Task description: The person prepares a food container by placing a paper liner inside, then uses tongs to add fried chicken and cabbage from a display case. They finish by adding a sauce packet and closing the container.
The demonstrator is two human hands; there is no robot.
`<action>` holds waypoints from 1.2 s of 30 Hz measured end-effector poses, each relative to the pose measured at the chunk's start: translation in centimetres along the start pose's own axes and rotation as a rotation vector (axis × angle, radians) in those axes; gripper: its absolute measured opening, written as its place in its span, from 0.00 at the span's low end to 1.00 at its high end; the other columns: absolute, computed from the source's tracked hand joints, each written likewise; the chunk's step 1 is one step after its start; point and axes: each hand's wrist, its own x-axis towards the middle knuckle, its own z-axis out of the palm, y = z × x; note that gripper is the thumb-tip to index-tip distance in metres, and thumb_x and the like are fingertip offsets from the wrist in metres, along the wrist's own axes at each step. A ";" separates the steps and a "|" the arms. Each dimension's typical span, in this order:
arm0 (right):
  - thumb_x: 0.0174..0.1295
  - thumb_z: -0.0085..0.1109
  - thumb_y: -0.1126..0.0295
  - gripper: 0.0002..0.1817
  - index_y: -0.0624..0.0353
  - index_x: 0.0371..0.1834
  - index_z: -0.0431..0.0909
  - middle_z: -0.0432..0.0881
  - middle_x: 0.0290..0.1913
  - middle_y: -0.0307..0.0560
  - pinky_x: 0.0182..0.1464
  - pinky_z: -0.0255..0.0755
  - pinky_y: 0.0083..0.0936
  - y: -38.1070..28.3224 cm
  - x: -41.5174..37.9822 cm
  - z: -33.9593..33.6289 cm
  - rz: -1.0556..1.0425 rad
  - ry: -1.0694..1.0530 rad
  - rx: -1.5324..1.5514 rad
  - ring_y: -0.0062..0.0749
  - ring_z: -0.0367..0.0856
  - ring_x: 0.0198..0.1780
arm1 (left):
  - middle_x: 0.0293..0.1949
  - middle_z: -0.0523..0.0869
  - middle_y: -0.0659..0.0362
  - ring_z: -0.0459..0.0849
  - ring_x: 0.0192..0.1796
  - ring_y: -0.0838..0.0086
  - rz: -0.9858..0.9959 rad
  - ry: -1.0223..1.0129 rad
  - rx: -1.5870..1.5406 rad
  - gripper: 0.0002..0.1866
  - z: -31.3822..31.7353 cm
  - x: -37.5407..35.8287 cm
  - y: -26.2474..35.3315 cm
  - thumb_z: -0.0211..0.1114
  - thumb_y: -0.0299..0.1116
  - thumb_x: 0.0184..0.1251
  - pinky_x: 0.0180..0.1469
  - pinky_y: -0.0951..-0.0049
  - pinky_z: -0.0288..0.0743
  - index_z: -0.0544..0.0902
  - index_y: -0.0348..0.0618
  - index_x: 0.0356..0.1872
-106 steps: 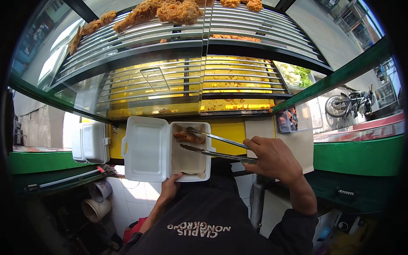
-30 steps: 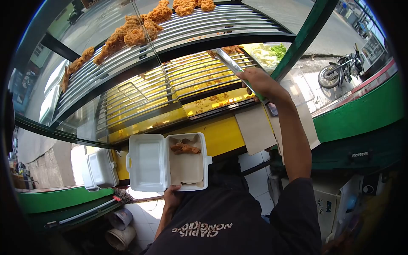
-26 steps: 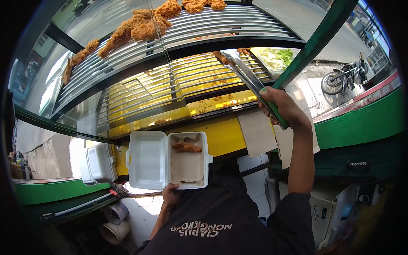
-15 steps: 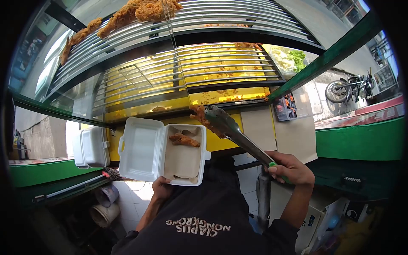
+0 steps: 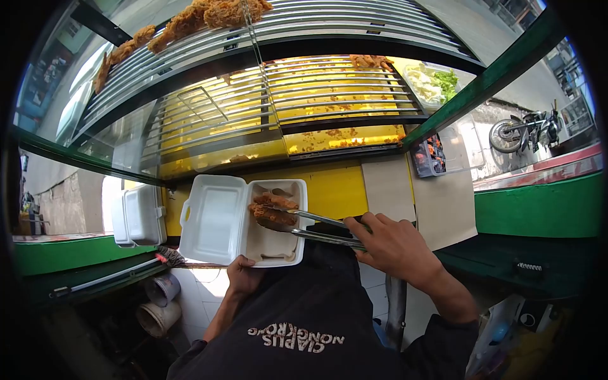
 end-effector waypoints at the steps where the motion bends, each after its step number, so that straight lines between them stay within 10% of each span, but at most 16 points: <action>1: 0.58 0.65 0.58 0.30 0.57 0.62 0.68 0.75 0.42 0.48 0.37 0.76 0.37 0.0 0.1 -0.1 -0.009 -0.003 -0.005 0.42 0.80 0.45 | 0.50 0.79 0.43 0.76 0.59 0.54 0.009 0.007 0.016 0.18 0.6 -0.1 0.2 0.50 0.25 0.54 0.70 0.54 0.62 0.75 0.25 0.45; 6: 0.53 0.68 0.60 0.30 0.54 0.60 0.73 0.78 0.42 0.46 0.35 0.76 0.38 1.1 0.0 -1.4 -0.008 0.062 0.168 0.42 0.82 0.41 | 0.49 0.80 0.45 0.76 0.59 0.54 0.053 0.016 -0.017 0.17 -1.2 0.6 -0.8 0.50 0.25 0.53 0.70 0.53 0.62 0.77 0.26 0.43; 8: 0.50 0.70 0.63 0.27 0.54 0.56 0.76 0.80 0.41 0.45 0.35 0.77 0.36 1.6 -0.1 -1.2 -0.041 0.093 0.172 0.40 0.83 0.38 | 0.57 0.76 0.43 0.74 0.63 0.50 0.071 0.148 0.114 0.32 -1.4 0.8 -1.1 0.51 0.29 0.48 0.70 0.49 0.63 0.68 0.26 0.60; 11: 0.47 0.72 0.66 0.23 0.55 0.50 0.81 0.82 0.39 0.44 0.34 0.76 0.34 1.8 0.4 -0.8 -0.084 0.152 0.147 0.40 0.84 0.35 | 0.49 0.80 0.46 0.76 0.59 0.55 0.085 -0.015 -0.029 0.16 -1.3 0.5 -0.7 0.51 0.25 0.52 0.69 0.51 0.62 0.77 0.28 0.41; 21: 0.44 0.74 0.66 0.27 0.60 0.48 0.75 0.79 0.41 0.42 0.30 0.77 0.32 -0.8 5.2 -6.5 -0.366 0.489 -0.016 0.36 0.83 0.33 | 0.52 0.79 0.49 0.75 0.60 0.57 0.165 -0.004 -0.021 0.23 -1.8 0.2 -0.3 0.51 0.26 0.50 0.69 0.55 0.63 0.75 0.28 0.50; 36: 0.69 0.53 0.61 0.12 0.53 0.48 0.78 0.72 0.40 0.38 0.18 0.69 0.21 -6.2 13.8 -12.6 -0.560 0.657 -0.613 0.18 0.75 0.18 | 0.55 0.79 0.49 0.77 0.59 0.56 0.355 0.035 -0.073 0.31 -3.5 -0.7 -3.2 0.51 0.29 0.46 0.65 0.52 0.69 0.72 0.32 0.58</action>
